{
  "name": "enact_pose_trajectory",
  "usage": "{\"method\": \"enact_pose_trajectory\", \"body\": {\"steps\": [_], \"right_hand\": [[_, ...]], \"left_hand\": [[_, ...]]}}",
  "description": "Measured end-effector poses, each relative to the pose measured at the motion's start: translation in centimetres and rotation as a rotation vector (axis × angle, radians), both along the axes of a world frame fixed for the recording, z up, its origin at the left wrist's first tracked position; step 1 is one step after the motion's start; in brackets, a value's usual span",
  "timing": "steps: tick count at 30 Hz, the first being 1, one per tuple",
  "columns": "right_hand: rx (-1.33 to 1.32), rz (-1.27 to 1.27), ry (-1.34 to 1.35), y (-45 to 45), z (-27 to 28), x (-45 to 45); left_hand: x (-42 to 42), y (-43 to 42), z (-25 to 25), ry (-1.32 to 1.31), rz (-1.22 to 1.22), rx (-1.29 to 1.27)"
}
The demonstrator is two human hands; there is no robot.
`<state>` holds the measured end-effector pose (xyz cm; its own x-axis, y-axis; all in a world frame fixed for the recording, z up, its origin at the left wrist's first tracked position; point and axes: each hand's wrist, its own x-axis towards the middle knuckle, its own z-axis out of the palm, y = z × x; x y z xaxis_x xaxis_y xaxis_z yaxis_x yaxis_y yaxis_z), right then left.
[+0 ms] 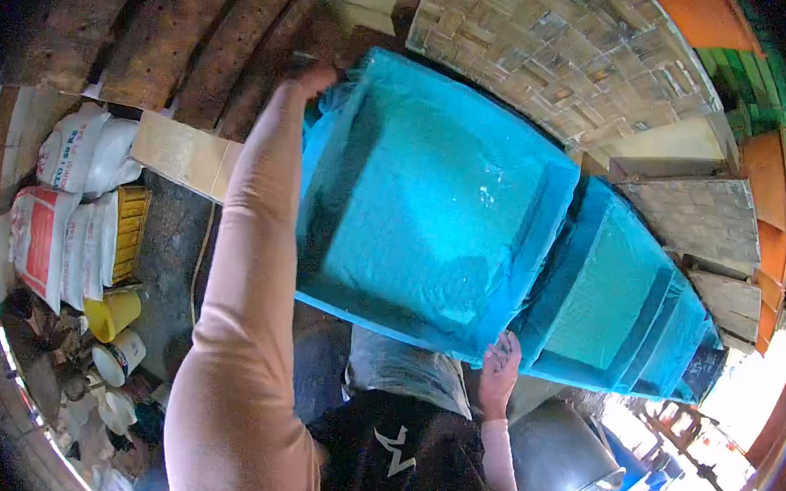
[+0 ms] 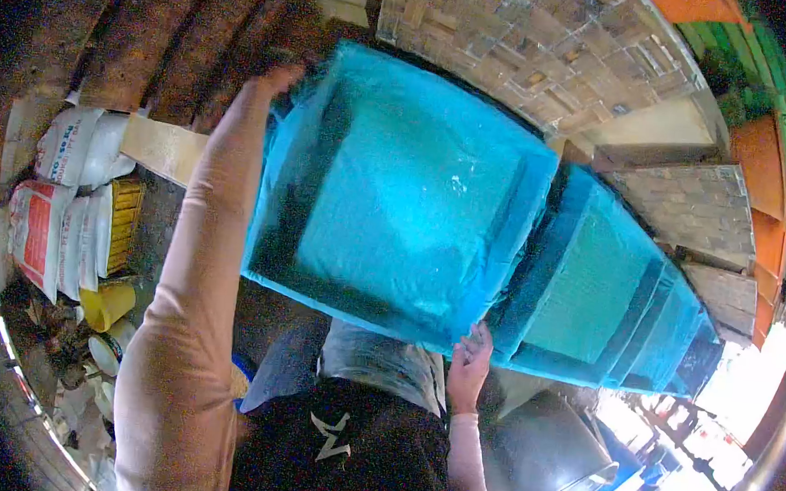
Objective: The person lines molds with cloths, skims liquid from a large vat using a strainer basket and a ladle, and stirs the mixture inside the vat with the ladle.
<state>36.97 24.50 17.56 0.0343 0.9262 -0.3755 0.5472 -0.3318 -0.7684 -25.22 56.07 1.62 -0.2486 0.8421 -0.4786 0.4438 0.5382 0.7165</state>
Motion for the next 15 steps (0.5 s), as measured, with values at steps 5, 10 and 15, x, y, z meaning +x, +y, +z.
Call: {"method": "enact_pose_trajectory", "body": {"steps": [5,10,15], "right_hand": [[-0.033,-0.015,0.043,-0.1,-1.7,0.7],[0.012,0.021,0.029,0.3,-1.9,0.1],[0.069,0.108,0.024,0.7,-0.8,0.1]], "left_hand": [[-3.8,1.0,-1.0,0.106,0.124,0.386],[-1.1,-0.5,-0.7,0.466,0.129,0.499],[0.8,-2.5,-2.0,0.63,-0.003,0.578]]}}
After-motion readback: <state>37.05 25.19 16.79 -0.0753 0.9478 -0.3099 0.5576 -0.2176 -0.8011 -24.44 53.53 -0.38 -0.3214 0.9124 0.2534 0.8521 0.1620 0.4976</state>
